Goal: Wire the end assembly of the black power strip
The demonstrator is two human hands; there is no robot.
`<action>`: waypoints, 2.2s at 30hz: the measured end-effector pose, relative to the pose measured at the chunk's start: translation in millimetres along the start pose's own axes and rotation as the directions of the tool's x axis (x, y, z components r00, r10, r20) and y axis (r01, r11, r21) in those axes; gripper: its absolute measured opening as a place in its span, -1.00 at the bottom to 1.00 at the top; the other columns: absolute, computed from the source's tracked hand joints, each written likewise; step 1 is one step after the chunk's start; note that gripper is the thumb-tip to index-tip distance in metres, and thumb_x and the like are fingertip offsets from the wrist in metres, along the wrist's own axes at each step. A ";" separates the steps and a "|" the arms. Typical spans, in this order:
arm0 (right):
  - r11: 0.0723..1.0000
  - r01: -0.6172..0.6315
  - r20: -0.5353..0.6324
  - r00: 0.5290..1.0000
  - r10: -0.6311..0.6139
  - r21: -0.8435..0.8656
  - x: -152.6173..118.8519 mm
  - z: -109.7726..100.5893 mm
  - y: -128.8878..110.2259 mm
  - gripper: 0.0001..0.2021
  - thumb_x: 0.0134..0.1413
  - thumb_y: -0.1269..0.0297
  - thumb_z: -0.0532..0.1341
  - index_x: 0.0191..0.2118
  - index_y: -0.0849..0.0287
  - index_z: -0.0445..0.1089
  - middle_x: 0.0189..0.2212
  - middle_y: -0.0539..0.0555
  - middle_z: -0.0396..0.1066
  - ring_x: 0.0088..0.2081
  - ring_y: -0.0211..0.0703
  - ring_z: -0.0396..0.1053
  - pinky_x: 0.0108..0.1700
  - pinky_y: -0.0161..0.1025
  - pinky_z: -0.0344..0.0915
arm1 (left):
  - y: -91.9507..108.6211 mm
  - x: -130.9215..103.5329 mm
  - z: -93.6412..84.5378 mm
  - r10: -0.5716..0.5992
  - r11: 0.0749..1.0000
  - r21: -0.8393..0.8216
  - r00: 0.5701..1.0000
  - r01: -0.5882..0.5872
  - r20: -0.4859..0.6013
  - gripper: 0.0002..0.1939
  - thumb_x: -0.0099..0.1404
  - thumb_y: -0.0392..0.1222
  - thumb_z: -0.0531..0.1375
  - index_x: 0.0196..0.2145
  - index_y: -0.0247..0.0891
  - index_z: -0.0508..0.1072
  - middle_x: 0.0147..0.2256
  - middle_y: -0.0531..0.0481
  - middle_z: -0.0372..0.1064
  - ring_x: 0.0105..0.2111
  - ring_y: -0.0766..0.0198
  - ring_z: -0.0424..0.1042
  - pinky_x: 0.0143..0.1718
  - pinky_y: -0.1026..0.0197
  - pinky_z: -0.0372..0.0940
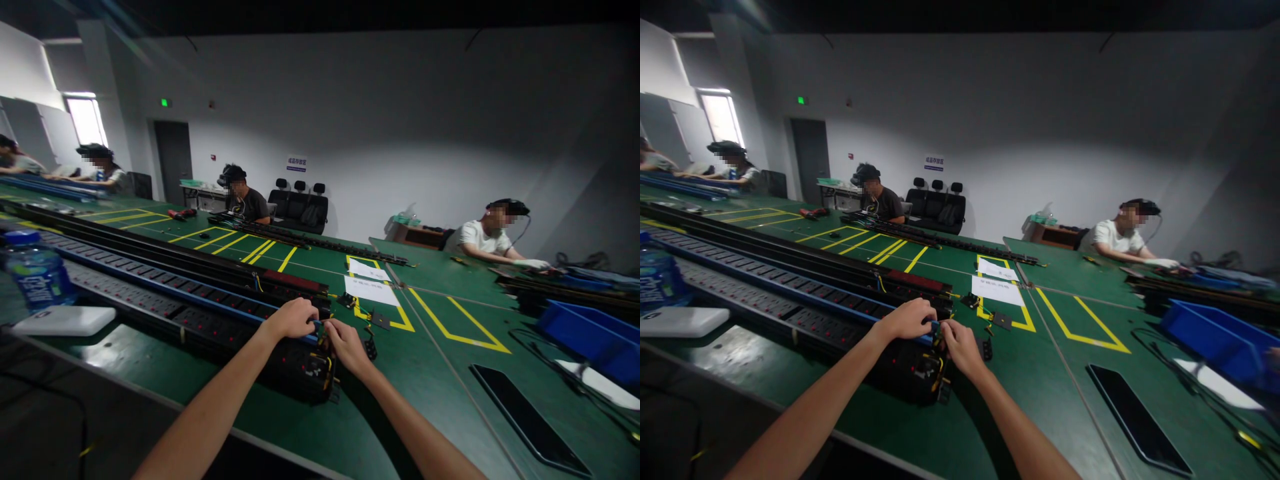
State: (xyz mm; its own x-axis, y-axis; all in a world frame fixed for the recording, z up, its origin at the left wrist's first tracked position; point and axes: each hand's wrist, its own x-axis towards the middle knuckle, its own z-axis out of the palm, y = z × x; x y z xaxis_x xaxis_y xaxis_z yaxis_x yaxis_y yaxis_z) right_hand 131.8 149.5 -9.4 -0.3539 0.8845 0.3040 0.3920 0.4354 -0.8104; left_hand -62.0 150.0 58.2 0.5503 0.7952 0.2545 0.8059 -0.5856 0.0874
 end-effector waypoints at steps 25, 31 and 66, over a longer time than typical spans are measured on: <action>1.000 0.021 -0.002 1.000 -0.021 -0.023 -0.5 -2.7 -8.2 -0.63 0.34 0.13 0.00 -0.20 0.21 0.49 -0.61 -0.02 0.40 -0.65 -0.25 0.33 -0.57 -0.38 0.17 | -2.6 1.5 3.0 0.024 1.000 0.010 1.000 -0.024 -0.017 -0.76 0.23 -0.23 0.12 -0.22 -0.19 0.57 -0.27 -0.08 0.46 -0.20 0.13 0.43 -0.17 0.20 0.28; 0.999 0.016 0.001 1.000 -0.016 -0.031 -1.0 -3.8 -10.9 -0.63 0.34 0.13 0.00 -0.16 0.21 0.50 -0.60 -0.01 0.41 -0.65 -0.25 0.33 -0.56 -0.38 0.19 | -3.0 1.1 3.3 0.025 1.000 0.003 0.999 -0.025 -0.025 -0.77 0.23 -0.23 0.13 -0.22 -0.19 0.57 -0.27 -0.08 0.46 -0.20 0.12 0.43 -0.16 0.19 0.28; 1.000 0.015 0.010 1.000 -0.014 -0.002 -0.3 -2.6 -8.6 -0.63 0.33 0.10 0.00 -0.19 0.20 0.48 -0.60 -0.01 0.41 -0.65 -0.25 0.33 -0.58 -0.37 0.17 | -1.5 1.5 1.0 0.020 1.000 0.012 1.000 -0.020 -0.003 -0.77 0.23 -0.24 0.12 -0.24 -0.20 0.57 -0.28 -0.10 0.46 -0.19 0.10 0.44 -0.15 0.17 0.29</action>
State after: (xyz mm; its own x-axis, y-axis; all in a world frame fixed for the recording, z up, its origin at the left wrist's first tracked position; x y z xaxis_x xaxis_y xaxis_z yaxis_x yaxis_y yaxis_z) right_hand 130.8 145.9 -1.2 -0.3684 0.8763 0.3105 0.3884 0.4485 -0.8050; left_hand -62.1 152.2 57.5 0.5660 0.7827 0.2591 0.7971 -0.5997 0.0704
